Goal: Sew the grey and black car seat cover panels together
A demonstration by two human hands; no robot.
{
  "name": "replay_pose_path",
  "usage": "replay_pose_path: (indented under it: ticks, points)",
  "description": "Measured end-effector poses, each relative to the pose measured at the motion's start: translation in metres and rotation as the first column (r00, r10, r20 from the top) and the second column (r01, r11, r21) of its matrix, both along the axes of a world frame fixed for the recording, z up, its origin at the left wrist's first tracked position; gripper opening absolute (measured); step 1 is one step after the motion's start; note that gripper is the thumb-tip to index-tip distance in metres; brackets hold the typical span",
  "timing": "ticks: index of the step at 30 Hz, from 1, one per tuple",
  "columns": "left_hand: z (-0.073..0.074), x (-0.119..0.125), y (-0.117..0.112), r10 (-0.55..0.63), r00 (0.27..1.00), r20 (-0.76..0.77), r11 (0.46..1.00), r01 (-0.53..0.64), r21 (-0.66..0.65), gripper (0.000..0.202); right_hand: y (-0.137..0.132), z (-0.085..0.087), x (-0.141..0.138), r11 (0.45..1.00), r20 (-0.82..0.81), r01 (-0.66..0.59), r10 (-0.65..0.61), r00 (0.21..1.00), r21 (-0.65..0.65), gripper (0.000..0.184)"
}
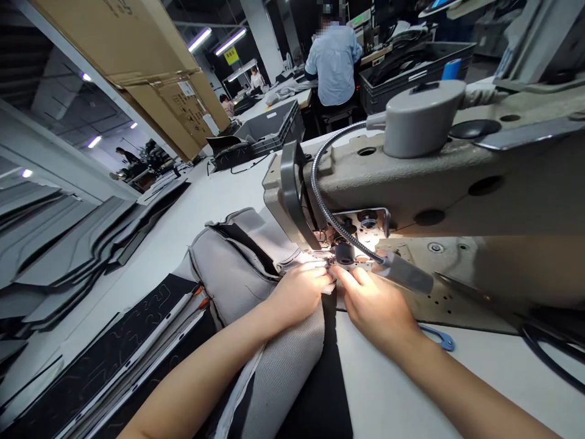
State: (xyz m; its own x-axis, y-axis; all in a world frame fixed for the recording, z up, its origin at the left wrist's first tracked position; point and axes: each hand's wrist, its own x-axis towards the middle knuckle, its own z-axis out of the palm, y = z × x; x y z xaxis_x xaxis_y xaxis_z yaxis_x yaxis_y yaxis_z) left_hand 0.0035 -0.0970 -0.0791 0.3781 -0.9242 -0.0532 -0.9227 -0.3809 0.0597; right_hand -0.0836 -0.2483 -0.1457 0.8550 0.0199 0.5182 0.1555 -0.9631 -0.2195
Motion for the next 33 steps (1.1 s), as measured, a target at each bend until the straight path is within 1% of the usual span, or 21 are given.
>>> replay_pose_path:
  ticks: [2,4,7,10,15,18,21,26,29,33]
  points:
    - [-0.0005,-0.0003,0.001,0.0,1.0,-0.018,1.0,0.0,-0.003,0.026,0.0,-0.0018,0.0046,0.999,-0.013,-0.001,0.0,1.0,-0.037,0.037]
    - [-0.0008,-0.0019,0.0022,0.023,1.0,-0.02,1.0,-0.023,0.004,0.027,-0.0002,-0.0023,0.0078,0.999,-0.027,-0.005,0.003,1.0,-0.051,0.037]
    - [-0.0013,-0.0046,0.0037,0.066,0.998,0.025,0.998,-0.066,-0.011,0.029,0.0004,-0.0014,0.0092,0.997,-0.039,-0.011,0.008,0.999,-0.078,0.038]
    - [-0.0013,-0.0053,0.004,0.076,0.995,0.066,0.997,-0.075,-0.012,0.031,0.001,-0.0007,0.0081,0.994,-0.025,-0.023,0.02,0.999,-0.104,0.039]
    - [0.0005,-0.0037,0.0021,0.053,0.997,0.055,0.999,-0.053,0.004,0.028,-0.0014,-0.0015,0.0064,0.998,-0.007,-0.06,0.06,0.998,-0.029,0.031]
    - [0.0017,-0.0045,0.0009,0.041,0.996,0.076,0.999,-0.042,0.006,0.027,-0.0016,-0.0018,0.007,0.999,0.01,-0.04,0.04,0.999,-0.01,0.031]
    - [0.0025,-0.0058,0.0002,0.034,0.994,0.102,0.999,-0.037,0.03,0.026,0.0,-0.001,0.008,0.998,-0.013,-0.027,0.027,1.0,-0.057,0.032]
    - [0.0011,-0.0056,-0.0004,0.014,0.994,0.112,0.997,-0.022,0.068,0.025,0.0017,0.0005,0.0092,0.997,0.004,-0.008,0.009,1.0,-0.077,0.033]
    - [-0.0005,-0.0059,-0.0004,0.018,0.991,0.13,0.999,-0.024,0.044,0.025,0.0022,0.0005,0.0098,0.995,-0.003,-0.004,0.004,1.0,-0.104,0.032]
    - [-0.0007,-0.0083,-0.0008,0.055,0.99,0.132,0.998,-0.059,0.027,0.025,0.0033,-0.0002,0.0101,0.99,-0.014,0.018,-0.02,1.0,-0.138,0.034]
